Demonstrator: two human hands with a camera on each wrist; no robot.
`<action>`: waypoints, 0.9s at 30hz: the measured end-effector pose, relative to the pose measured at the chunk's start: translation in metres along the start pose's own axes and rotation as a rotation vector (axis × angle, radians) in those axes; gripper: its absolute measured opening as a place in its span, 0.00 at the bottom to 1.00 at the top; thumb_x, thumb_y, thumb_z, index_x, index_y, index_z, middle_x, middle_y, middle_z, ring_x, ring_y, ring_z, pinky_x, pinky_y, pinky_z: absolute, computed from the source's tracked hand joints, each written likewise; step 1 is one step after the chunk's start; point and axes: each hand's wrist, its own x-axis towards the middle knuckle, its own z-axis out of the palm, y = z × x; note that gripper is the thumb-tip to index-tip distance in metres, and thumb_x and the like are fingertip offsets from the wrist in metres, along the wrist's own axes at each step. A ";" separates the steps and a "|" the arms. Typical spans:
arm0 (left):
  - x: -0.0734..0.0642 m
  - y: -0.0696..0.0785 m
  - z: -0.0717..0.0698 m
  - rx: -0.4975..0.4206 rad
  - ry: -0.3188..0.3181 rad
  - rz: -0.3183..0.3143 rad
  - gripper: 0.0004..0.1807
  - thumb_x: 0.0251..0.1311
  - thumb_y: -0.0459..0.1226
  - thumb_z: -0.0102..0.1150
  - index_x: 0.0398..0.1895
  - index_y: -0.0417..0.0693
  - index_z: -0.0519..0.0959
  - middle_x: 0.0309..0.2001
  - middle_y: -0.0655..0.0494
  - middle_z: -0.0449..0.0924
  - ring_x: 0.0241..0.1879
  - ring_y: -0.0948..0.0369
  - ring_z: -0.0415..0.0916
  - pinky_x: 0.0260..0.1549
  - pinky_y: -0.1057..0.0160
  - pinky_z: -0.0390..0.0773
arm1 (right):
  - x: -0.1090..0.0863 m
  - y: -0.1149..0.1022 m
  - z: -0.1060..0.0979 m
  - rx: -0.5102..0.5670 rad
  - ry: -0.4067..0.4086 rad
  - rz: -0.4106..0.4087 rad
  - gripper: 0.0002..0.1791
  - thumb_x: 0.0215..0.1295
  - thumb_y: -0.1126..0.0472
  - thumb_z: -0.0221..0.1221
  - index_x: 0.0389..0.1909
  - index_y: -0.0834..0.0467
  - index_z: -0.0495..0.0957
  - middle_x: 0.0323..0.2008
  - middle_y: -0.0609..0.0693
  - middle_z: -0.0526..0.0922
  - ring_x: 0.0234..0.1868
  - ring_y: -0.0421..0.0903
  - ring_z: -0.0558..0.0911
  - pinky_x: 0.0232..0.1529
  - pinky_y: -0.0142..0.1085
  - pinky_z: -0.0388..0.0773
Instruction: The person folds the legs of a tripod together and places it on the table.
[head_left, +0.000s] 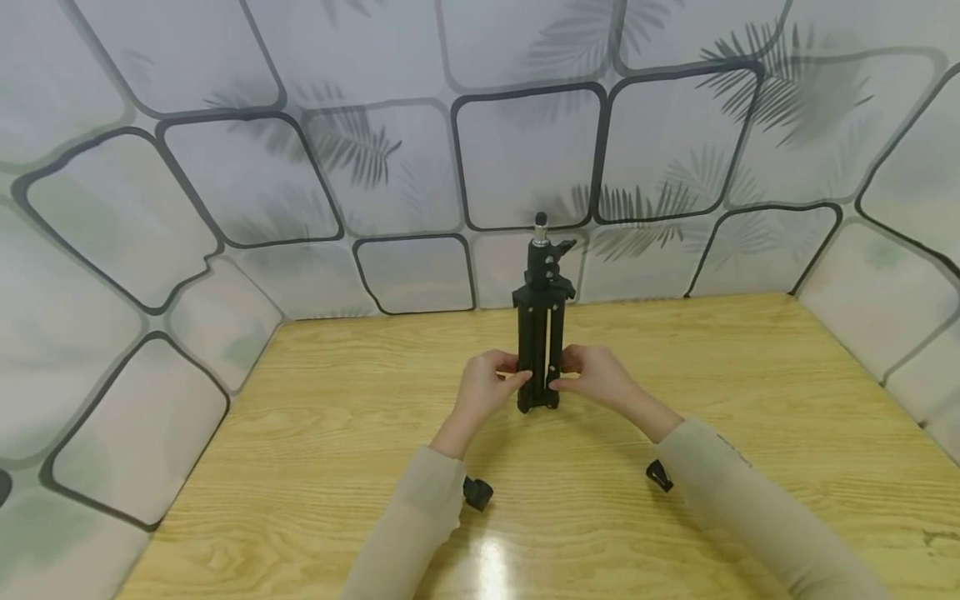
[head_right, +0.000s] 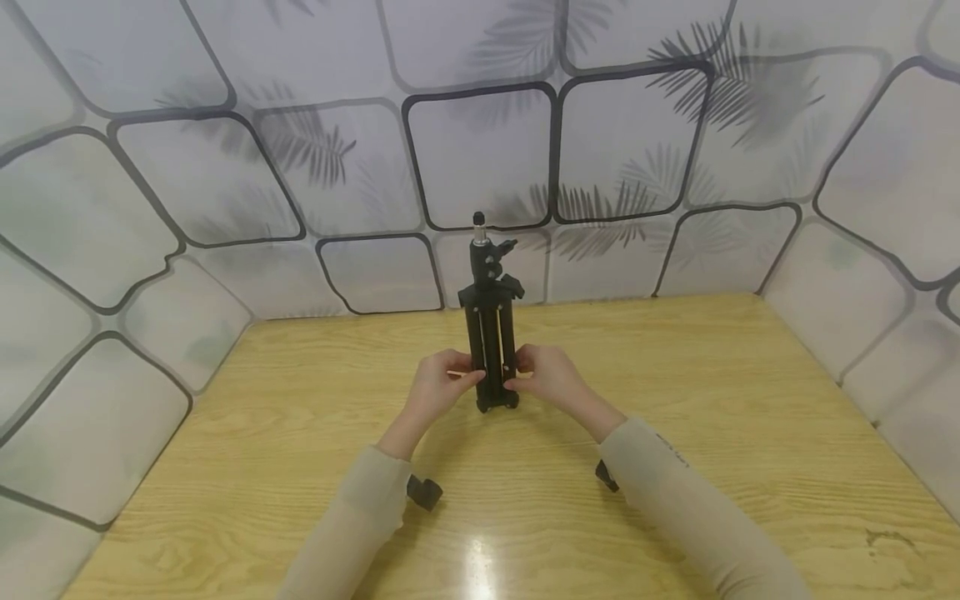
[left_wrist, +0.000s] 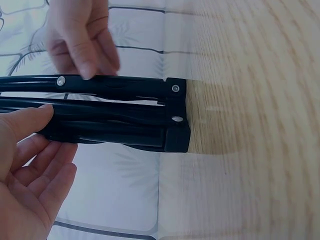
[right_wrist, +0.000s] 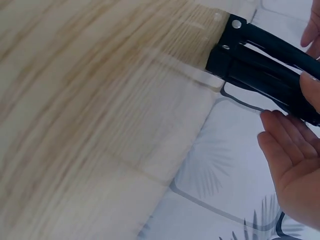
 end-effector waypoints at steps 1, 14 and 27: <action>0.000 0.000 0.000 0.000 0.000 0.001 0.13 0.53 0.38 0.61 0.39 0.38 0.79 0.34 0.51 0.79 0.34 0.60 0.77 0.31 0.68 0.76 | 0.001 0.002 0.001 0.000 -0.025 0.001 0.17 0.49 0.61 0.66 0.38 0.65 0.77 0.33 0.55 0.81 0.35 0.49 0.80 0.37 0.40 0.76; 0.000 0.000 0.000 -0.003 -0.007 -0.008 0.13 0.53 0.38 0.60 0.40 0.39 0.79 0.35 0.52 0.79 0.35 0.61 0.77 0.31 0.69 0.76 | 0.008 0.019 0.013 -0.013 -0.188 -0.006 0.18 0.45 0.65 0.67 0.38 0.67 0.77 0.29 0.55 0.82 0.30 0.47 0.81 0.30 0.35 0.77; -0.001 0.001 -0.001 -0.008 -0.001 -0.003 0.12 0.53 0.38 0.60 0.39 0.40 0.79 0.34 0.52 0.79 0.34 0.61 0.77 0.31 0.69 0.76 | 0.012 0.016 0.016 -0.099 -0.178 -0.011 0.14 0.45 0.64 0.67 0.34 0.64 0.78 0.23 0.49 0.81 0.23 0.41 0.79 0.25 0.33 0.75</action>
